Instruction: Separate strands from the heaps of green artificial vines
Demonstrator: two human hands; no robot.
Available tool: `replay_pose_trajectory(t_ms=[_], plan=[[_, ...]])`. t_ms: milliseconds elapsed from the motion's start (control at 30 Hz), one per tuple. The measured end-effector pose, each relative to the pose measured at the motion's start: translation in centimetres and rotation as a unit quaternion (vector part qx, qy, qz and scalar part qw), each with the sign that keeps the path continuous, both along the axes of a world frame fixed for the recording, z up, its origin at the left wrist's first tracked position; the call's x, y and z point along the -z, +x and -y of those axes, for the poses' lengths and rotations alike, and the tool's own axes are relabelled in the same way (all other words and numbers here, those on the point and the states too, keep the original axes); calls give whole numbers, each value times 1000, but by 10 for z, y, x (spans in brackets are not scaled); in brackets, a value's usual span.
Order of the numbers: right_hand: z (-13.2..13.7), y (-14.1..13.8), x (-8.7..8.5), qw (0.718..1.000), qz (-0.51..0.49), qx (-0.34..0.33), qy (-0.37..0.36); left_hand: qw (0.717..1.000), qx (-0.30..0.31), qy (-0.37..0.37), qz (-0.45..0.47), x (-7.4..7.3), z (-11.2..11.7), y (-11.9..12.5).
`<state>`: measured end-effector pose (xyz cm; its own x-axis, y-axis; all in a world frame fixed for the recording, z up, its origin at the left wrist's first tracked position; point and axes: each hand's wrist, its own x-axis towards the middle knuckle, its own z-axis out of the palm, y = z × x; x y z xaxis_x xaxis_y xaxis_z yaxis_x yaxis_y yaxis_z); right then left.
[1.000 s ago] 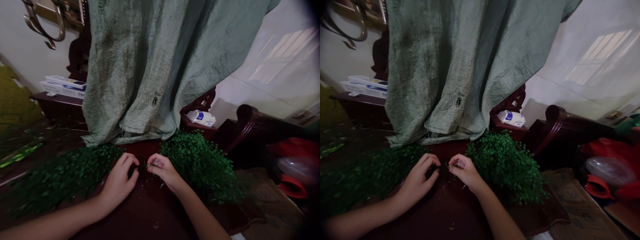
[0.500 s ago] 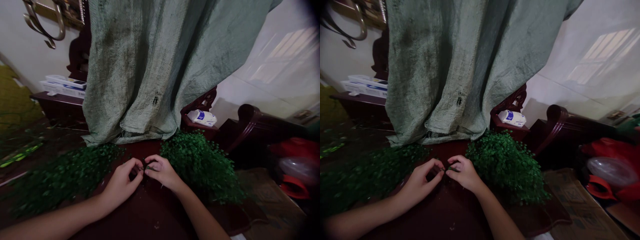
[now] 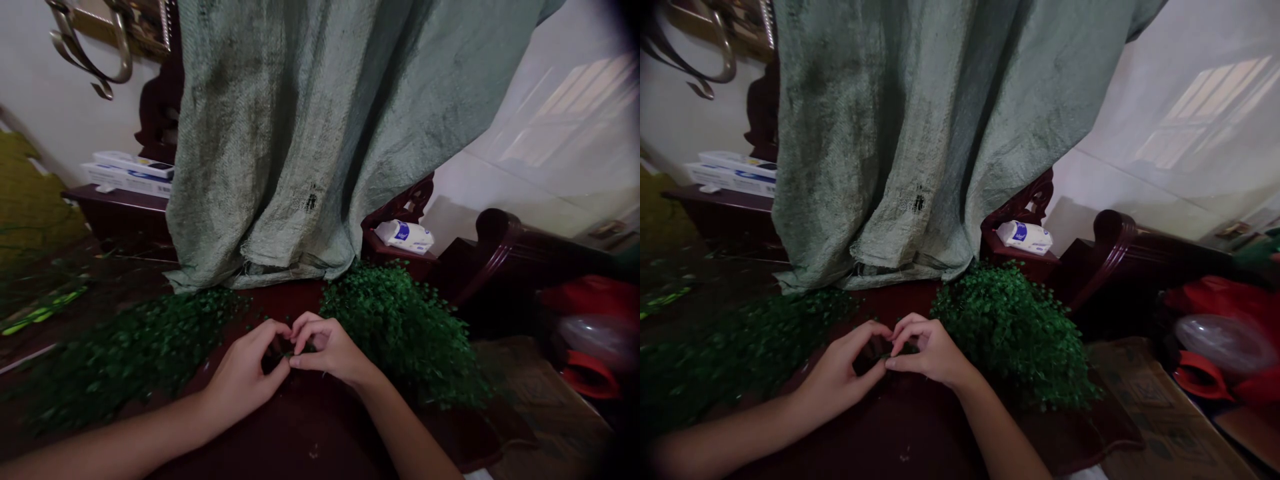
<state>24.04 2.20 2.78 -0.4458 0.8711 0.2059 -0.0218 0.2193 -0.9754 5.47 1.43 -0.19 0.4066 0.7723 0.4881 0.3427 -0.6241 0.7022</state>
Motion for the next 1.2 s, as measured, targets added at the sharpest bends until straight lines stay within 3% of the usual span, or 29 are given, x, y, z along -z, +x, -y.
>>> replay_pose_trajectory(t_ms=[300, 700, 1000, 1200], plan=[[0, 2, -1, 1000, -5, -13, -24, 992, 122, 15, 35, -4, 2, 0], [1, 1, 2, 998, 14, -20, -58, 996, 88, -17, 19, -8, 0, 1], [6, -1, 0, 975, 184, 32, 121, 1000, 13, -22, 18, 1, -7, 1], [9, -2, -2, 966, 203, 17, 159, 999, 26, -20, 18, 1, -7, 1]])
